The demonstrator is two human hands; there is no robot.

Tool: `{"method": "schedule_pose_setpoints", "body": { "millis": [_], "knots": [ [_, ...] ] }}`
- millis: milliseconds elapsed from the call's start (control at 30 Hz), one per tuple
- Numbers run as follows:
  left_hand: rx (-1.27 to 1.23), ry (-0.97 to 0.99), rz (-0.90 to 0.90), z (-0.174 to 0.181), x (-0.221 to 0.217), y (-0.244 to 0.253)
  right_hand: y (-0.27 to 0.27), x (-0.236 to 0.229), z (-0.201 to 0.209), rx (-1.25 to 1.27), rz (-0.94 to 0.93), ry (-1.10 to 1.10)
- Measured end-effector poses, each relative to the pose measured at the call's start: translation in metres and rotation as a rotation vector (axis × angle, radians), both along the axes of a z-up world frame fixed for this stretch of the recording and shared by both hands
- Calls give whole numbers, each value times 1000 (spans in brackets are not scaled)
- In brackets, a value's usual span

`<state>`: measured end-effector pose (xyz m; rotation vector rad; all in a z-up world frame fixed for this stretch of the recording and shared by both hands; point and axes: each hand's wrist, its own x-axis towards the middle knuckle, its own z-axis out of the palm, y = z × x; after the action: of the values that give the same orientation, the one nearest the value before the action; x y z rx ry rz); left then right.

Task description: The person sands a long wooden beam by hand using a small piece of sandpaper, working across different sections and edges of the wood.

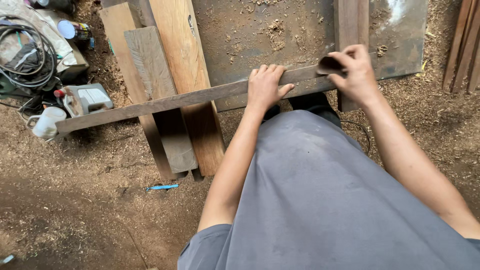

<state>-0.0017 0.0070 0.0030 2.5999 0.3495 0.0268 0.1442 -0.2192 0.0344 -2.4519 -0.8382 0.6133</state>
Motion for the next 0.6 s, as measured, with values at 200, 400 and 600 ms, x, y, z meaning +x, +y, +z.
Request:
{"method": "schedule_pose_setpoints", "body": {
  "millis": [200,400,600],
  "knots": [
    [119,112,32,10,-12,22,35,-15,2,151,213,-43],
    [191,81,27,1,-22,36,35,-8,16,161,290,32],
    [183,63,52,3,-21,35,39,-12,22,140,284,41]
  ]
}}
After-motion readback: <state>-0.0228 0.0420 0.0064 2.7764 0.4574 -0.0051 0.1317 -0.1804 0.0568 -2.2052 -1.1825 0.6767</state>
